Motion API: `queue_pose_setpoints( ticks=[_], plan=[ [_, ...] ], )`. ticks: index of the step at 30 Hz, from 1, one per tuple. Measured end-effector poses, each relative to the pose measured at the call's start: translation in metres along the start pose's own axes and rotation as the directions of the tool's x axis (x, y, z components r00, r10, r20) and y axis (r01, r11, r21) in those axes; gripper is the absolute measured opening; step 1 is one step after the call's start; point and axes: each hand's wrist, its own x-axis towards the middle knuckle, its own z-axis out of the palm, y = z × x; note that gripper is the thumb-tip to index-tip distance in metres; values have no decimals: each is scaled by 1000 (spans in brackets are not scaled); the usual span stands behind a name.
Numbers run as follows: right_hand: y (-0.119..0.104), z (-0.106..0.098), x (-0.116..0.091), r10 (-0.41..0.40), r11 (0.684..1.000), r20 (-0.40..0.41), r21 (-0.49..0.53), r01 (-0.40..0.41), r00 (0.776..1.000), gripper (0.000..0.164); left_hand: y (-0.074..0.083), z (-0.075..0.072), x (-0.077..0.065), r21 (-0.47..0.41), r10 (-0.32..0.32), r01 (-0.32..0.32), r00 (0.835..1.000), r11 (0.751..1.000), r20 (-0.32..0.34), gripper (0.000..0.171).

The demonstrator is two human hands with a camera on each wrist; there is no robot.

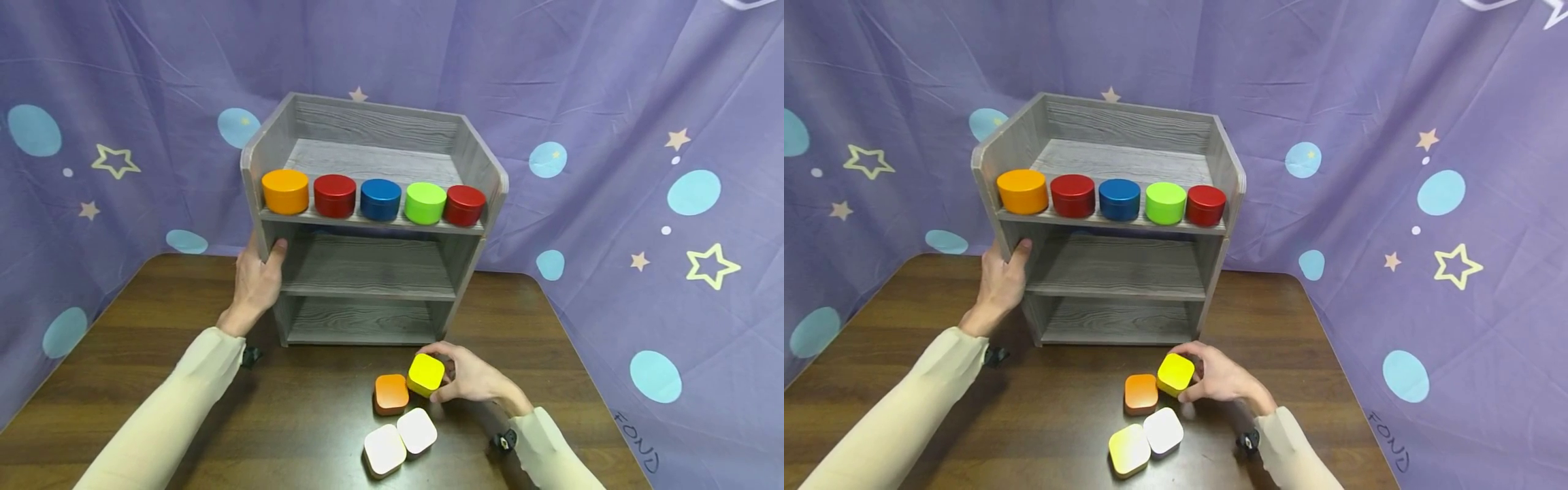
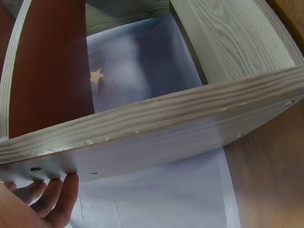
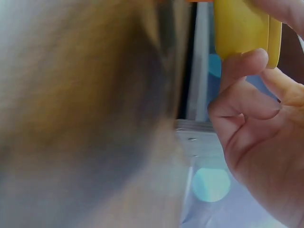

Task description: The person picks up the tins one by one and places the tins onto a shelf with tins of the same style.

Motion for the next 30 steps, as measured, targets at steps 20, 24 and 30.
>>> queue_pose_setpoints(
  ticks=[20, 24, 30],
  plan=[
    [-98, -20, 43, -132, 981, -66, -152, 120, 989, 72, 2, -1, -1, 14, -24, 24, 1000, 1000, 17, 65],
    [-120, -25, 57, -142, 975, -65, -180, 128, 988, 71, 2, 0, -1, 13, -27, 27, 1000, 1000, 13, 65],
    [-143, -27, 85, -135, 974, -101, -198, 113, 986, 69, 1, 0, 0, 7, -24, 24, 1000, 1000, 3, 64]
  ],
)
